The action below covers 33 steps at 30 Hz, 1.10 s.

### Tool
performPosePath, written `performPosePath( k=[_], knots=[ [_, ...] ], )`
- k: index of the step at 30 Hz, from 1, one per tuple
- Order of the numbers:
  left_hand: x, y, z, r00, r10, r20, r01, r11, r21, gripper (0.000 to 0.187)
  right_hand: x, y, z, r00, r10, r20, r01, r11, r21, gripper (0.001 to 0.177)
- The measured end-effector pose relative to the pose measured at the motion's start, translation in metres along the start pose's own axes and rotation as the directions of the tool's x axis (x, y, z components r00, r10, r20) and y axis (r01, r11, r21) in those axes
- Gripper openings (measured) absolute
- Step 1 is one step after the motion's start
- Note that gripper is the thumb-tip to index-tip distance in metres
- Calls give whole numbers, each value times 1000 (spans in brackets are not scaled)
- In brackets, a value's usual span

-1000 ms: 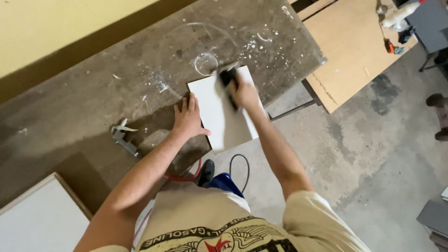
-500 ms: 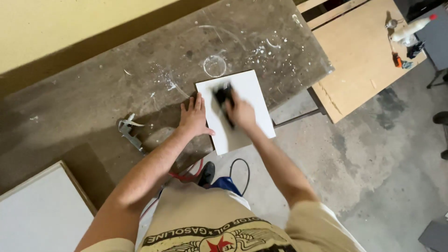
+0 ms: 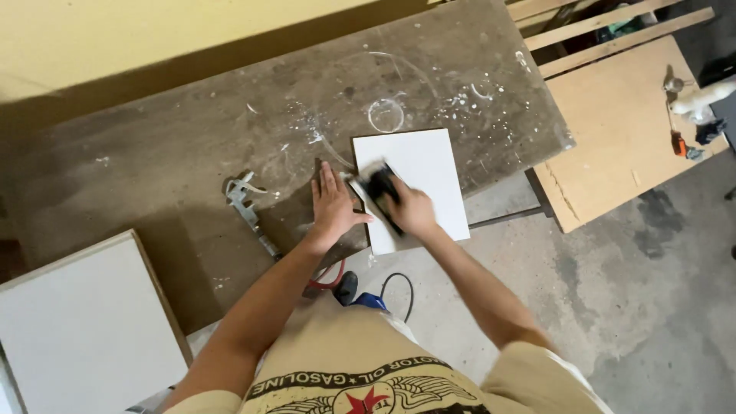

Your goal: The person uses a handheld electric sander to smooth the surface of a white square board on a workbench. They repeatedly sand the board, wipe it with their hand, and then place it on a stack of similar boards before picking up another one to continue the process.

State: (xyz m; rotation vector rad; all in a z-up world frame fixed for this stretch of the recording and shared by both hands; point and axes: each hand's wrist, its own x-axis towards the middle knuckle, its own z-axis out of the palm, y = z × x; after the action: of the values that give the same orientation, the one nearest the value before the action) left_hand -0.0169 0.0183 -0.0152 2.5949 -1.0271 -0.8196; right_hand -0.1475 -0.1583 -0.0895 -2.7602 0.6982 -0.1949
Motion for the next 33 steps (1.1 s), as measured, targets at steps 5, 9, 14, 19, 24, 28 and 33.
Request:
performPosePath(
  k=[5,9,14,19,24,28,33],
  knots=[
    [-1,-6,6,999,-12,40,14,999,-40,148,73,44,5,996,74,-47,-77,993,-83,43],
    [10,-9,15,1000,-6,15,7,998,-65,147,112,-18,31,999,-17,-29,17,1000,-24,43],
    [4,-8,14,1000,-7,-12,6,998,-70,148,48,17,9,998,-62,7,62,995,-72,48],
    [9,-11,20,1000,-17,-25,15,997,-73,149,121,-4,35,989,-39,-142,38,999,-12,43],
    [2,-9,8,1000,-20,16,21,995,-99,152,28,-25,-1,995,-40,91,41,999,-14,49],
    [5,-11,14,1000,4,12,-2,991,-136,147,77,-23,15,996,-25,83,27,999,-20,47],
    [12,-16,23,1000,-10,-4,9,993,-118,150,94,-39,22,1000,-13,-14,13,1000,10,47]
  ],
)
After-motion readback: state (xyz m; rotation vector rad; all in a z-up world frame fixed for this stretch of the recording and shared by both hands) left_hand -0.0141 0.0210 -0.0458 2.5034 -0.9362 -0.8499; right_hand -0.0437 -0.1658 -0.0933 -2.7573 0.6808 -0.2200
